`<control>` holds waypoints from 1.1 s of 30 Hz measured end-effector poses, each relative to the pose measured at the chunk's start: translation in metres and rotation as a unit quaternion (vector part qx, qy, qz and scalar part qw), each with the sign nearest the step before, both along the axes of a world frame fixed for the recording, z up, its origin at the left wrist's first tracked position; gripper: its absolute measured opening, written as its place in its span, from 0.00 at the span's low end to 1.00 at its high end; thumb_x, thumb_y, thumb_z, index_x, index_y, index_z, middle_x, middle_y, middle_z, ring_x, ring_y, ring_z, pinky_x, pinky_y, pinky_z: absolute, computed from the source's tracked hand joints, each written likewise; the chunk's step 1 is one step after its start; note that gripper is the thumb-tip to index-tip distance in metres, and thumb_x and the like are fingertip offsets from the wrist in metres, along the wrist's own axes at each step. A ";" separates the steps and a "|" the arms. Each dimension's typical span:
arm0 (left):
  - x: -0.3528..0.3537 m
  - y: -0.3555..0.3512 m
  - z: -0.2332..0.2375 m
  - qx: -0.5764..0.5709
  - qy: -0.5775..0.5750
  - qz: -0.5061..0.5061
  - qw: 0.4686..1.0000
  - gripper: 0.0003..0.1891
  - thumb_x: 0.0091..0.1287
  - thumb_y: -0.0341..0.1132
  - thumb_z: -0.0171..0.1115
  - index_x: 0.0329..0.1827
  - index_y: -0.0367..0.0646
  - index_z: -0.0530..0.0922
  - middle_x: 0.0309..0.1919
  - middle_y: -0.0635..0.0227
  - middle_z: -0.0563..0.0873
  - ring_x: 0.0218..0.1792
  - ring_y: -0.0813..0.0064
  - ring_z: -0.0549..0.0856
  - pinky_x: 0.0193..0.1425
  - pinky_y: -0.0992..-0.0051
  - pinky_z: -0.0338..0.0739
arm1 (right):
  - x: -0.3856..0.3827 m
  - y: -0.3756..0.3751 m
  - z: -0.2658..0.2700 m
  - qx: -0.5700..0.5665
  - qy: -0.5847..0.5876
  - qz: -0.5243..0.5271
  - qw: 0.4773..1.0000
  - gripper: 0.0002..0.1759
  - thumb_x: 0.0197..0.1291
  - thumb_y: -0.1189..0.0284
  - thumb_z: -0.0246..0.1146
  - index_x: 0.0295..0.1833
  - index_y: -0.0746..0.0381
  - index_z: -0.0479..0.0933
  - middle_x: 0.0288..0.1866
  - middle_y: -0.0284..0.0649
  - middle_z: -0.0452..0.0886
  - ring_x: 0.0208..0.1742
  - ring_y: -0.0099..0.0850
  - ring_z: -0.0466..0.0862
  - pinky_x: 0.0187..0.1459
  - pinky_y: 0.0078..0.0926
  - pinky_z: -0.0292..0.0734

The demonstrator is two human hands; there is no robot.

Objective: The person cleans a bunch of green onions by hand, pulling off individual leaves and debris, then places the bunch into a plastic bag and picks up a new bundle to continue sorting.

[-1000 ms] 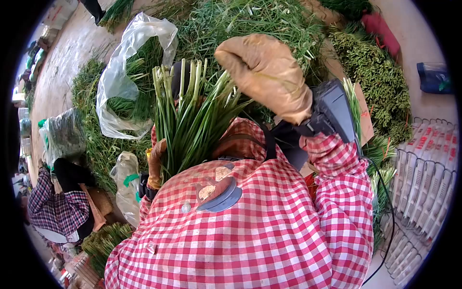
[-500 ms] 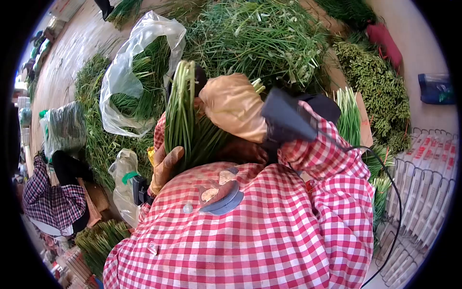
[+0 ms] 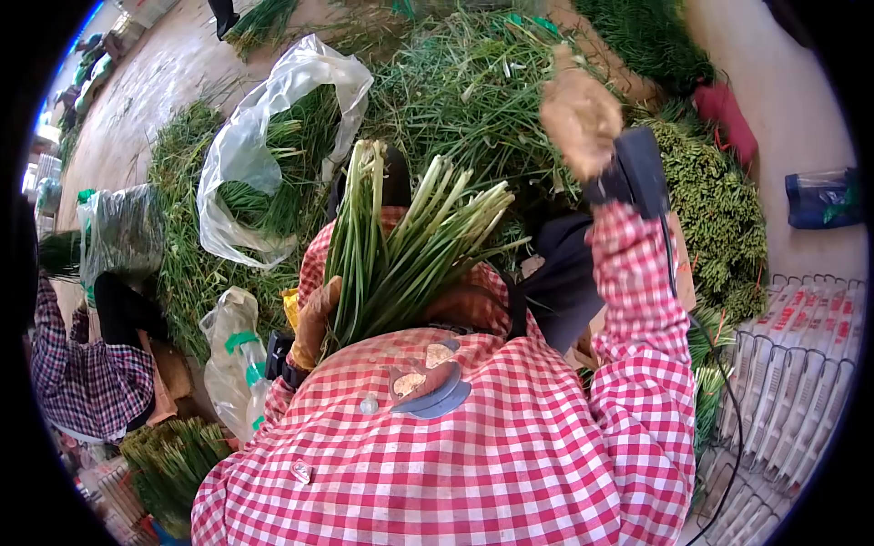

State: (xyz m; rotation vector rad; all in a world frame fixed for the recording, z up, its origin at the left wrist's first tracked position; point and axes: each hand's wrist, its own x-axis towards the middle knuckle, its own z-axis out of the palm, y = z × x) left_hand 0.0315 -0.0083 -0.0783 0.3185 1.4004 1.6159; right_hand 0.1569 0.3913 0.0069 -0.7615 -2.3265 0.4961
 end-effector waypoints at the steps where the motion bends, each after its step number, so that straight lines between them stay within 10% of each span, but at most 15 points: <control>1: -0.002 0.001 0.002 -0.005 0.013 -0.004 1.000 0.21 0.66 0.45 0.61 0.54 0.38 0.78 0.42 0.75 0.83 0.39 0.83 0.81 0.45 0.81 0.76 | -0.003 -0.036 0.017 -0.074 0.013 0.040 0.996 0.16 0.64 0.61 0.59 0.52 0.59 0.76 0.40 0.42 0.82 0.33 0.28 0.82 0.41 0.26 0.81; 4: -0.010 0.001 0.001 -0.039 -0.067 -0.039 0.996 0.20 0.67 0.45 0.61 0.52 0.37 0.78 0.41 0.75 0.83 0.39 0.85 0.81 0.43 0.81 0.76 | -0.014 -0.122 0.041 -0.268 0.037 0.215 0.938 0.20 0.66 0.60 0.57 0.58 0.58 0.75 0.42 0.46 0.84 0.30 0.28 0.83 0.36 0.28 0.81; 11: 0.011 0.012 0.047 0.007 -0.089 -0.051 0.995 0.19 0.70 0.42 0.58 0.56 0.37 0.77 0.45 0.71 0.84 0.41 0.82 0.81 0.47 0.79 0.75 | -0.035 -0.145 0.073 -0.262 -0.259 0.209 0.906 0.25 0.57 0.63 0.64 0.61 0.55 0.73 0.44 0.50 0.82 0.44 0.43 0.82 0.47 0.37 0.75; 16: 0.021 0.012 0.048 0.026 -0.074 -0.113 0.990 0.23 0.71 0.44 0.56 0.62 0.38 0.72 0.54 0.69 0.80 0.52 0.79 0.77 0.58 0.76 0.71 | -0.024 -0.146 0.063 -0.541 -0.161 0.221 0.795 0.21 0.54 0.73 0.59 0.56 0.61 0.76 0.31 0.43 0.82 0.28 0.28 0.81 0.35 0.28 0.77; 19: 0.016 0.015 0.046 -0.021 -0.034 -0.120 0.992 0.24 0.72 0.46 0.54 0.62 0.38 0.72 0.53 0.69 0.81 0.51 0.78 0.78 0.58 0.75 0.71 | -0.026 -0.155 0.057 -0.469 -0.114 0.178 0.858 0.14 0.59 0.70 0.61 0.50 0.60 0.81 0.24 0.33 0.79 0.22 0.20 0.77 0.27 0.21 0.74; 22: 0.023 0.020 0.050 0.000 -0.081 -0.094 0.992 0.25 0.72 0.48 0.52 0.62 0.38 0.72 0.53 0.69 0.81 0.50 0.77 0.79 0.57 0.75 0.72 | -0.019 -0.150 0.032 -0.041 -0.160 0.207 0.964 0.12 0.59 0.69 0.59 0.48 0.57 0.80 0.26 0.44 0.81 0.22 0.32 0.80 0.28 0.27 0.78; 31: 0.011 0.016 0.044 0.015 -0.084 -0.099 0.991 0.26 0.72 0.50 0.52 0.61 0.37 0.72 0.51 0.68 0.81 0.48 0.78 0.79 0.54 0.77 0.72 | -0.056 -0.100 0.054 -0.099 -0.120 0.079 0.985 0.10 0.62 0.67 0.60 0.48 0.51 0.81 0.30 0.37 0.85 0.25 0.28 0.83 0.30 0.27 0.80; 33: 0.002 0.015 0.044 0.000 -0.100 -0.091 0.991 0.26 0.72 0.50 0.52 0.61 0.36 0.72 0.51 0.68 0.82 0.48 0.78 0.79 0.54 0.77 0.72 | -0.061 -0.052 0.050 0.125 -0.054 0.039 0.990 0.12 0.63 0.69 0.59 0.51 0.54 0.80 0.34 0.36 0.86 0.29 0.24 0.83 0.31 0.23 0.80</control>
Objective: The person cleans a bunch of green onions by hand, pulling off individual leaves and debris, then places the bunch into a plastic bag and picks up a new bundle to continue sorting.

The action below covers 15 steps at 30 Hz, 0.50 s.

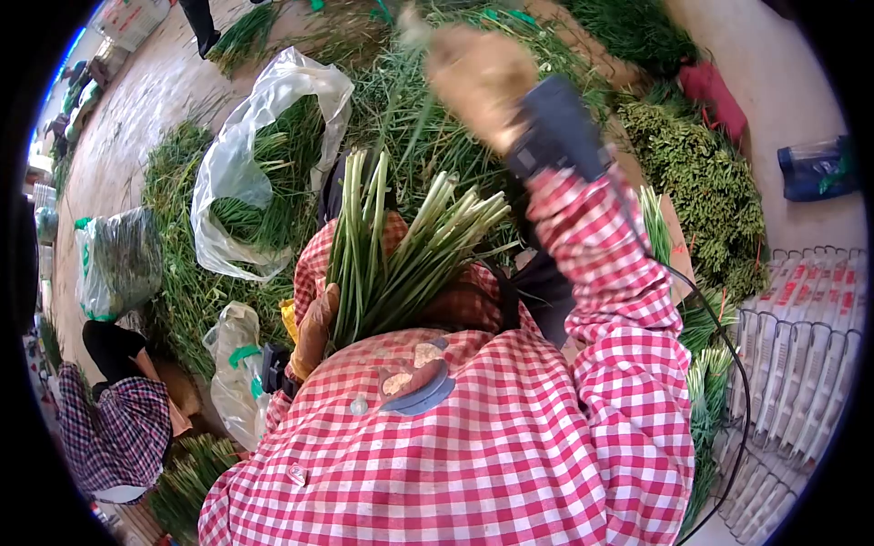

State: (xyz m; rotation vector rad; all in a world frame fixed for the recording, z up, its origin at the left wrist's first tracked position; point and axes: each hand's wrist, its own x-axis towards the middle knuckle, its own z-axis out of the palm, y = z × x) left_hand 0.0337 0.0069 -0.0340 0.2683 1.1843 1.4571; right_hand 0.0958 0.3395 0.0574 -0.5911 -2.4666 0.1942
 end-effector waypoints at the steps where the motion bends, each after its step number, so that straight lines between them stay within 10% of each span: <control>1: -0.002 0.000 -0.002 -0.010 -0.003 0.002 1.000 0.26 0.72 0.50 0.52 0.61 0.36 0.72 0.51 0.68 0.82 0.48 0.78 0.79 0.54 0.77 0.72 | 0.007 0.032 -0.006 -0.291 0.099 0.153 0.939 0.10 0.63 0.71 0.59 0.49 0.56 0.79 0.35 0.35 0.85 0.29 0.24 0.83 0.31 0.22 0.78; 3: -0.002 0.000 -0.004 -0.025 0.000 0.001 1.000 0.26 0.72 0.50 0.52 0.62 0.36 0.72 0.51 0.68 0.82 0.48 0.78 0.79 0.54 0.77 0.72 | 0.029 0.101 -0.021 -0.739 0.246 0.386 0.495 0.07 0.64 0.75 0.58 0.45 0.62 0.78 0.35 0.34 0.83 0.31 0.24 0.81 0.32 0.20 0.75; 4: -0.001 0.001 -0.004 -0.032 0.003 0.000 0.999 0.27 0.72 0.50 0.52 0.62 0.36 0.72 0.51 0.68 0.82 0.48 0.78 0.79 0.54 0.77 0.72 | 0.033 0.112 -0.019 -0.713 0.258 0.373 0.535 0.09 0.63 0.72 0.58 0.47 0.61 0.78 0.38 0.34 0.83 0.34 0.26 0.81 0.35 0.21 0.76; 5: 0.000 0.003 -0.005 -0.042 0.012 -0.002 0.999 0.27 0.72 0.50 0.52 0.62 0.36 0.72 0.51 0.68 0.82 0.48 0.78 0.79 0.54 0.77 0.72 | 0.033 0.087 -0.006 -0.460 0.167 0.201 0.848 0.12 0.63 0.69 0.59 0.50 0.60 0.77 0.41 0.35 0.83 0.38 0.27 0.81 0.39 0.22 0.76; 6: 0.010 0.006 -0.003 -0.045 0.024 -0.008 0.999 0.27 0.72 0.51 0.52 0.62 0.36 0.72 0.51 0.67 0.82 0.48 0.78 0.79 0.54 0.77 0.72 | 0.041 0.056 0.009 -0.215 0.043 -0.004 0.976 0.15 0.63 0.66 0.59 0.53 0.59 0.77 0.44 0.36 0.83 0.42 0.28 0.81 0.42 0.23 0.76; 11: 0.015 0.013 0.029 -0.066 0.187 -0.099 0.975 0.29 0.72 0.53 0.49 0.62 0.36 0.71 0.50 0.65 0.82 0.50 0.75 0.78 0.56 0.76 0.70 | 0.021 -0.046 0.025 -0.092 -0.128 0.192 0.969 0.23 0.58 0.58 0.62 0.57 0.55 0.77 0.51 0.44 0.82 0.58 0.38 0.78 0.62 0.35 0.69; 15: 0.023 0.013 0.027 -0.056 0.209 -0.080 0.973 0.29 0.72 0.54 0.48 0.63 0.37 0.71 0.52 0.64 0.81 0.51 0.74 0.78 0.57 0.75 0.69 | 0.013 -0.076 0.015 -0.081 -0.260 0.223 0.936 0.12 0.51 0.60 0.65 0.41 0.51 0.82 0.35 0.32 0.80 0.46 0.30 0.76 0.56 0.36 0.61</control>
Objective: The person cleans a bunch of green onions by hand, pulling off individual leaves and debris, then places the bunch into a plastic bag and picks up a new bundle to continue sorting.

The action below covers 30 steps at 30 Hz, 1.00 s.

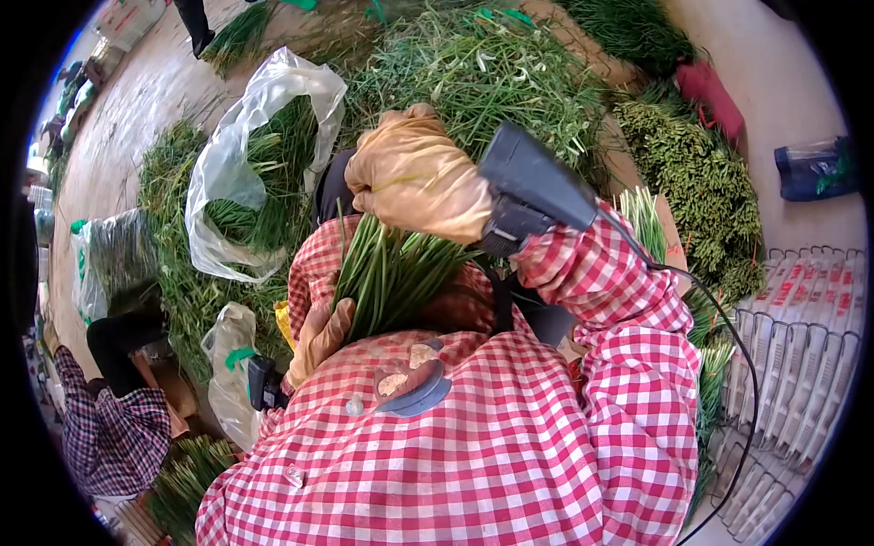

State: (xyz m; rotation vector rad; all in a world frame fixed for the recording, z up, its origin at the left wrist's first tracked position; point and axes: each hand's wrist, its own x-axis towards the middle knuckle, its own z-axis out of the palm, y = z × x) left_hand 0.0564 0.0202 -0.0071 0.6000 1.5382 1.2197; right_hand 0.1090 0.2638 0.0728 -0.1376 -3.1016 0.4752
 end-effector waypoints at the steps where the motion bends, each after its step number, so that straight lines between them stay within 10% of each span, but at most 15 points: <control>1: 0.000 0.001 0.004 0.003 -0.019 0.001 1.000 0.29 0.72 0.53 0.49 0.63 0.37 0.71 0.53 0.64 0.81 0.52 0.75 0.78 0.58 0.76 0.68 | -0.002 -0.005 -0.003 0.039 -0.009 -0.022 0.999 0.11 0.53 0.60 0.65 0.39 0.52 0.81 0.35 0.33 0.80 0.45 0.30 0.76 0.55 0.36 0.63; 4: -0.005 -0.004 -0.016 0.015 -0.136 0.037 0.990 0.28 0.71 0.52 0.51 0.64 0.37 0.70 0.54 0.66 0.80 0.53 0.75 0.78 0.59 0.76 0.69 | -0.009 -0.018 -0.002 0.156 -0.036 -0.096 0.982 0.11 0.57 0.58 0.62 0.32 0.54 0.80 0.35 0.34 0.80 0.43 0.30 0.77 0.52 0.35 0.67; 8: -0.011 -0.004 -0.020 0.040 -0.217 0.050 0.974 0.27 0.70 0.49 0.55 0.64 0.38 0.71 0.55 0.67 0.80 0.52 0.76 0.78 0.58 0.76 0.71 | 0.017 0.033 0.005 -0.103 0.260 -0.082 0.956 0.12 0.65 0.63 0.56 0.36 0.58 0.81 0.32 0.40 0.83 0.36 0.37 0.83 0.42 0.35 0.78; 13: -0.015 -0.004 -0.020 0.008 -0.213 0.104 0.971 0.24 0.70 0.49 0.54 0.60 0.38 0.74 0.50 0.67 0.83 0.46 0.77 0.81 0.52 0.77 0.75 | 0.052 0.104 0.012 -0.184 0.381 -0.317 0.849 0.20 0.63 0.53 0.59 0.40 0.59 0.82 0.30 0.30 0.81 0.30 0.21 0.77 0.32 0.21 0.72; 15: -0.014 -0.007 -0.021 0.014 -0.213 0.112 0.971 0.24 0.71 0.49 0.54 0.59 0.38 0.74 0.48 0.68 0.83 0.44 0.78 0.82 0.50 0.78 0.75 | 0.062 0.096 0.040 0.047 0.093 -0.396 0.912 0.20 0.65 0.51 0.56 0.43 0.54 0.83 0.36 0.34 0.84 0.36 0.28 0.83 0.39 0.25 0.77; 19: -0.024 -0.010 -0.038 -0.012 -0.148 0.084 0.985 0.24 0.71 0.49 0.53 0.59 0.38 0.74 0.47 0.69 0.84 0.43 0.79 0.81 0.49 0.78 0.75 | 0.050 0.010 0.001 -0.144 0.117 -0.109 0.976 0.24 0.65 0.51 0.55 0.52 0.59 0.79 0.48 0.39 0.82 0.46 0.33 0.82 0.46 0.32 0.78; 23: -0.012 -0.014 -0.024 0.007 -0.137 0.051 0.989 0.25 0.70 0.50 0.53 0.60 0.38 0.74 0.49 0.69 0.83 0.47 0.78 0.80 0.53 0.75 0.72 | 0.017 -0.035 -0.014 -0.180 -0.154 -0.103 0.966 0.23 0.65 0.57 0.52 0.51 0.67 0.77 0.43 0.52 0.80 0.43 0.42 0.81 0.45 0.41 0.76; 26: -0.008 -0.015 -0.001 0.022 -0.078 0.029 0.996 0.28 0.68 0.54 0.56 0.59 0.38 0.75 0.48 0.68 0.83 0.47 0.76 0.80 0.53 0.73 0.72 | 0.022 -0.028 -0.030 -0.386 -0.058 -0.121 0.913 0.21 0.56 0.63 0.58 0.46 0.70 0.78 0.38 0.53 0.81 0.40 0.44 0.81 0.47 0.38 0.76; 30: -0.009 -0.005 0.003 -0.034 -0.038 -0.010 0.999 0.27 0.61 0.49 0.67 0.54 0.37 0.76 0.44 0.66 0.84 0.43 0.75 0.81 0.49 0.73 0.74 | 0.010 -0.023 -0.004 -0.308 -0.141 -0.129 0.932 0.15 0.48 0.68 0.60 0.40 0.65 0.82 0.34 0.50 0.82 0.36 0.41 0.82 0.38 0.37 0.76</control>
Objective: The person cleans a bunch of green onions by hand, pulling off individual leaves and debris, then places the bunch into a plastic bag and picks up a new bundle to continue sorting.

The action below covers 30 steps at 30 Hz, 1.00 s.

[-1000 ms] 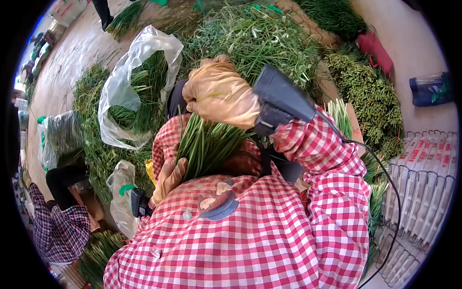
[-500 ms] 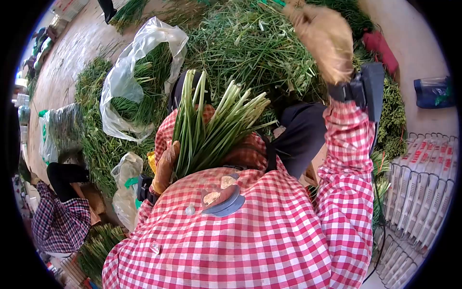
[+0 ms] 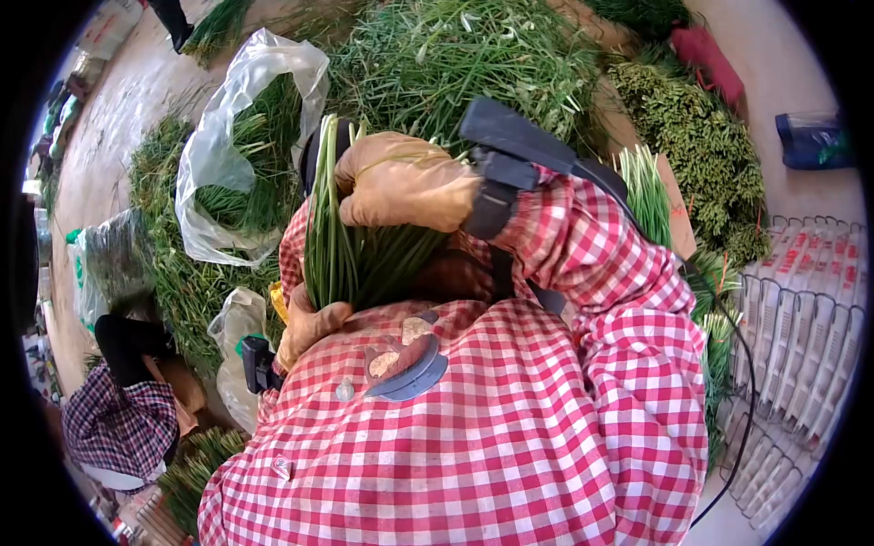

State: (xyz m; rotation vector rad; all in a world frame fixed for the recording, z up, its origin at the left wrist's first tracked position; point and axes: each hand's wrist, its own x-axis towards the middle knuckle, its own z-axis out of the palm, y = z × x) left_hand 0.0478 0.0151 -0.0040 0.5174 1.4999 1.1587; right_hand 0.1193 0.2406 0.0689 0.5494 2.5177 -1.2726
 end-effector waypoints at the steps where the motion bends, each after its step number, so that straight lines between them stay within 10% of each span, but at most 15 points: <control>1: 0.001 0.005 -0.001 -0.018 0.003 -0.012 1.000 0.27 0.59 0.47 0.70 0.53 0.37 0.77 0.42 0.66 0.84 0.42 0.74 0.81 0.48 0.73 0.75 | -0.001 0.000 -0.012 0.048 0.019 0.006 0.999 0.14 0.47 0.68 0.60 0.38 0.64 0.82 0.32 0.49 0.83 0.34 0.40 0.82 0.37 0.37 0.76; 4: 0.006 0.014 -0.015 0.001 -0.051 0.060 0.997 0.24 0.57 0.42 0.72 0.52 0.36 0.77 0.40 0.67 0.85 0.40 0.76 0.81 0.47 0.75 0.76 | -0.004 0.009 -0.042 0.074 0.280 0.089 0.953 0.08 0.50 0.73 0.56 0.29 0.64 0.80 0.27 0.43 0.78 0.25 0.35 0.78 0.30 0.32 0.76; 7: -0.002 0.010 -0.022 0.014 -0.037 0.053 0.998 0.23 0.60 0.42 0.70 0.52 0.35 0.78 0.42 0.68 0.84 0.40 0.79 0.80 0.47 0.76 0.75 | -0.012 0.010 -0.011 0.030 0.119 -0.045 0.991 0.12 0.54 0.67 0.57 0.40 0.60 0.82 0.28 0.45 0.82 0.29 0.39 0.82 0.34 0.34 0.78; 10: -0.001 0.005 -0.036 0.041 -0.082 0.064 0.994 0.23 0.60 0.42 0.70 0.52 0.35 0.78 0.42 0.68 0.84 0.41 0.79 0.81 0.48 0.76 0.75 | -0.016 0.050 -0.018 0.291 0.267 -0.081 0.915 0.08 0.57 0.70 0.57 0.31 0.62 0.78 0.28 0.44 0.80 0.28 0.37 0.81 0.33 0.34 0.79; 11: -0.001 0.006 -0.036 0.044 -0.086 0.071 0.993 0.23 0.60 0.42 0.70 0.51 0.35 0.78 0.42 0.69 0.84 0.41 0.79 0.81 0.48 0.76 0.75 | -0.011 0.069 -0.015 0.431 0.378 -0.039 0.819 0.10 0.58 0.68 0.57 0.29 0.63 0.77 0.27 0.44 0.80 0.27 0.35 0.81 0.32 0.31 0.78; 12: -0.001 0.005 -0.036 0.046 -0.089 0.078 0.992 0.22 0.59 0.42 0.70 0.51 0.35 0.78 0.41 0.69 0.84 0.41 0.79 0.81 0.48 0.77 0.75 | -0.001 0.081 0.003 0.260 0.375 -0.140 0.879 0.06 0.60 0.79 0.58 0.42 0.65 0.78 0.36 0.38 0.83 0.31 0.28 0.80 0.33 0.22 0.75; 16: -0.011 -0.007 -0.070 0.086 -0.241 0.165 0.953 0.21 0.60 0.39 0.70 0.52 0.38 0.77 0.42 0.69 0.84 0.40 0.78 0.83 0.47 0.78 0.78 | 0.034 0.140 0.042 0.587 0.286 -0.265 0.710 0.08 0.61 0.71 0.58 0.35 0.65 0.73 0.17 0.38 0.70 0.20 0.31 0.73 0.28 0.31 0.72; 17: -0.014 -0.010 -0.076 0.073 -0.233 0.176 0.954 0.21 0.59 0.39 0.70 0.52 0.38 0.77 0.42 0.70 0.83 0.40 0.79 0.83 0.46 0.78 0.78 | 0.048 0.177 0.012 0.781 0.361 -0.139 0.491 0.09 0.65 0.69 0.55 0.34 0.63 0.70 0.16 0.32 0.68 0.18 0.26 0.71 0.23 0.28 0.69; 20: -0.022 -0.019 -0.110 0.043 -0.204 0.191 0.959 0.20 0.62 0.36 0.67 0.55 0.39 0.75 0.41 0.72 0.83 0.39 0.80 0.82 0.46 0.80 0.78 | 0.044 0.103 -0.015 0.508 0.386 -0.115 0.762 0.11 0.62 0.68 0.59 0.31 0.65 0.75 0.23 0.42 0.76 0.23 0.33 0.77 0.28 0.29 0.73; 23: -0.022 -0.011 -0.083 0.036 -0.197 0.195 0.960 0.18 0.65 0.34 0.63 0.56 0.39 0.74 0.41 0.72 0.83 0.40 0.80 0.82 0.46 0.80 0.78 | 0.039 0.030 -0.009 0.213 0.134 0.036 0.967 0.10 0.66 0.66 0.55 0.46 0.60 0.77 0.31 0.43 0.81 0.38 0.38 0.84 0.43 0.31 0.80; 30: -0.023 -0.026 -0.080 0.056 -0.165 0.199 0.964 0.18 0.65 0.34 0.63 0.55 0.39 0.74 0.40 0.72 0.83 0.39 0.79 0.82 0.46 0.80 0.78 | 0.052 0.017 -0.059 0.144 0.142 -0.083 0.976 0.23 0.57 0.62 0.65 0.53 0.65 0.73 0.44 0.47 0.82 0.45 0.38 0.84 0.44 0.34 0.78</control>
